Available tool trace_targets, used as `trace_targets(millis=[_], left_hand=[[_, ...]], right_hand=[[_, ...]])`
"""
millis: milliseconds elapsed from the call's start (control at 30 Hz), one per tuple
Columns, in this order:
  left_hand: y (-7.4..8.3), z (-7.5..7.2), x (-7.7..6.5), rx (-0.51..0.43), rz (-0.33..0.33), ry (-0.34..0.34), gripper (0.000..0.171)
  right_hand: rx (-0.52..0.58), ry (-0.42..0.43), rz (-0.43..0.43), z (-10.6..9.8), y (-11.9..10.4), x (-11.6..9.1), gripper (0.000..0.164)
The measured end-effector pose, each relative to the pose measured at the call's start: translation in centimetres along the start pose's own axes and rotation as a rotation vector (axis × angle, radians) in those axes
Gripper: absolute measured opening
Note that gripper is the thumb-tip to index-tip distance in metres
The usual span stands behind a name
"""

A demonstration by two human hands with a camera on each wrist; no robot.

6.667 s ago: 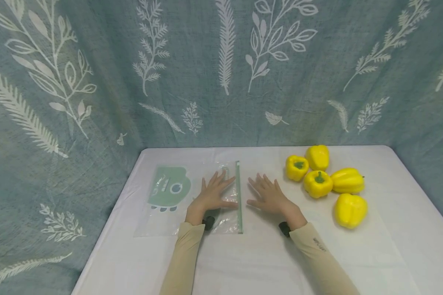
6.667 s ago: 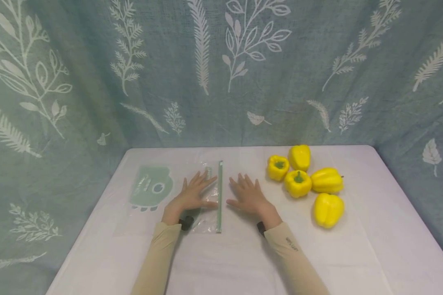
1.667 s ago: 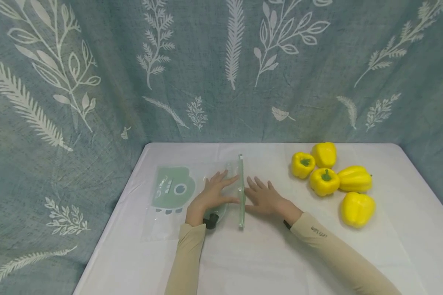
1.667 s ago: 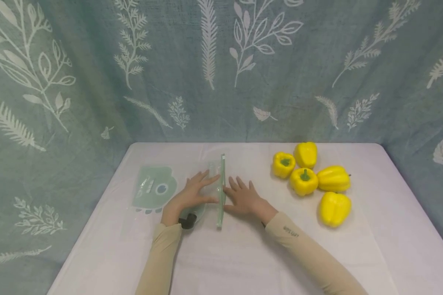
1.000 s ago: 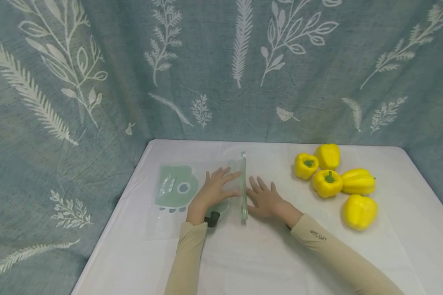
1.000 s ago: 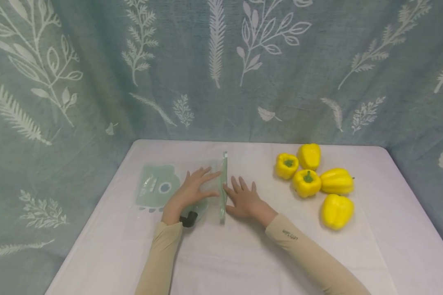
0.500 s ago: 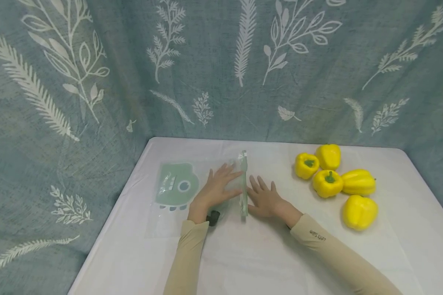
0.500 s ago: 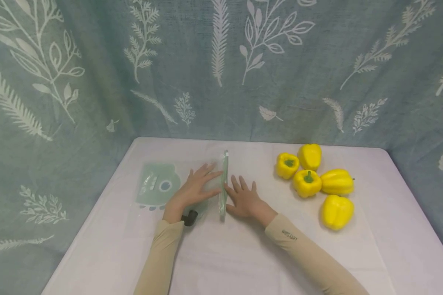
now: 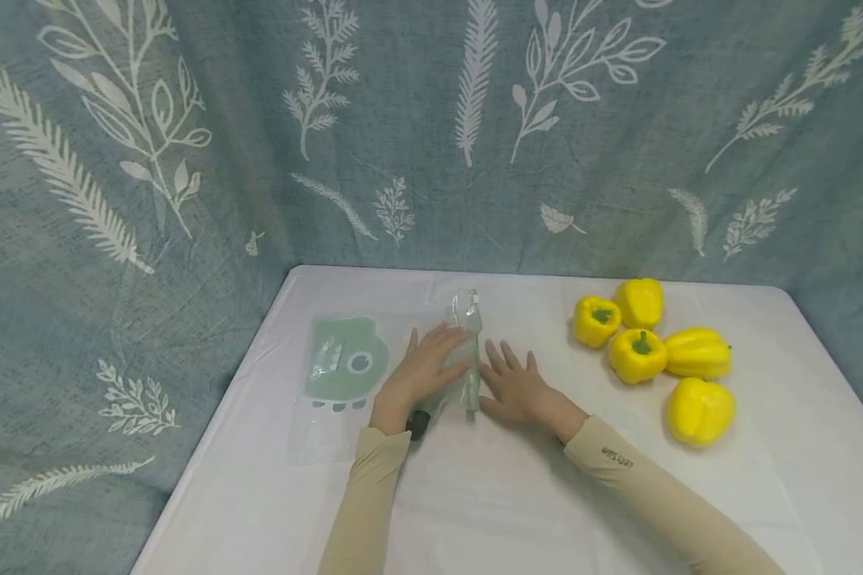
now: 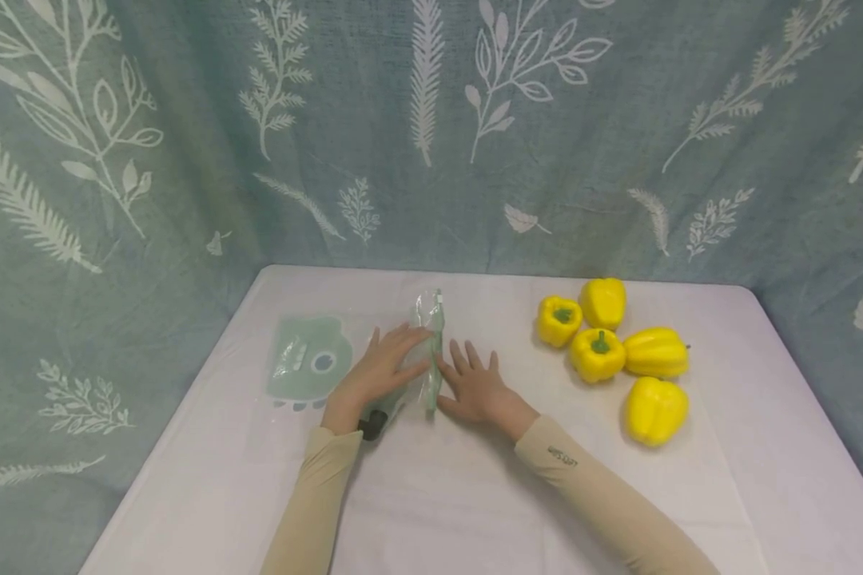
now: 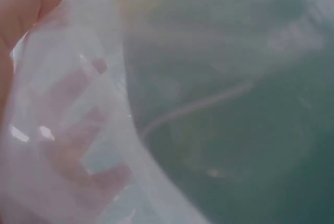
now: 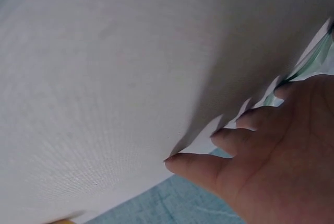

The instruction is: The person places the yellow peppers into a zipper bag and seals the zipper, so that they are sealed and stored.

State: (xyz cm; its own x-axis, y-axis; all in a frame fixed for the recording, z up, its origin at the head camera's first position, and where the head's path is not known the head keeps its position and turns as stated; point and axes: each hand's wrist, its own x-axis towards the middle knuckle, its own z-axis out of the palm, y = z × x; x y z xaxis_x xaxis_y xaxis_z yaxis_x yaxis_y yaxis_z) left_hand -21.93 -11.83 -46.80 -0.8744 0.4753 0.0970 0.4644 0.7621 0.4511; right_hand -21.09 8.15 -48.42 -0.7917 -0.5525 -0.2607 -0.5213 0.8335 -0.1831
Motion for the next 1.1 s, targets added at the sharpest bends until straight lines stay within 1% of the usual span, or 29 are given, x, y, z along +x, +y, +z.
trace_targets(millis=[133, 267, 400, 567, 800, 933, 1100], left_hand=[[0.1, 0.0, 0.1, -0.022, 0.030, 0.016, 0.053], [0.4, -0.1, 0.3, -0.097, 0.061, 0.026, 0.055], [0.8, -0.1, 0.3, -0.141, 0.048, 0.011, 0.059], [0.8, 0.2, 0.4, -0.119, 0.016, -0.015, 0.062], [0.7, 0.8, 0.4, -0.081, -0.026, -0.056, 0.061], [0.8, 0.8, 0.5, -0.067, -0.049, -0.065, 0.060], [0.8, 1.1, 0.7, -0.050, -0.056, -0.078, 0.057]], right_hand=[[-0.001, -0.005, 0.005, 0.1, 0.1, 0.1, 0.069], [-0.016, -0.009, 0.011, 0.2, 0.2, 0.1, 0.070], [-0.019, -0.001, 0.009, 0.2, 0.3, 0.2, 0.070], [-0.014, 0.002, 0.006, 0.2, 0.4, 0.2, 0.071], [-0.007, 0.007, -0.003, 0.6, 0.5, 0.2, 0.071], [-0.005, 0.002, -0.006, 0.6, 0.6, 0.2, 0.070], [-0.015, 0.000, -0.016, 0.4, 0.6, 0.1, 0.070]])
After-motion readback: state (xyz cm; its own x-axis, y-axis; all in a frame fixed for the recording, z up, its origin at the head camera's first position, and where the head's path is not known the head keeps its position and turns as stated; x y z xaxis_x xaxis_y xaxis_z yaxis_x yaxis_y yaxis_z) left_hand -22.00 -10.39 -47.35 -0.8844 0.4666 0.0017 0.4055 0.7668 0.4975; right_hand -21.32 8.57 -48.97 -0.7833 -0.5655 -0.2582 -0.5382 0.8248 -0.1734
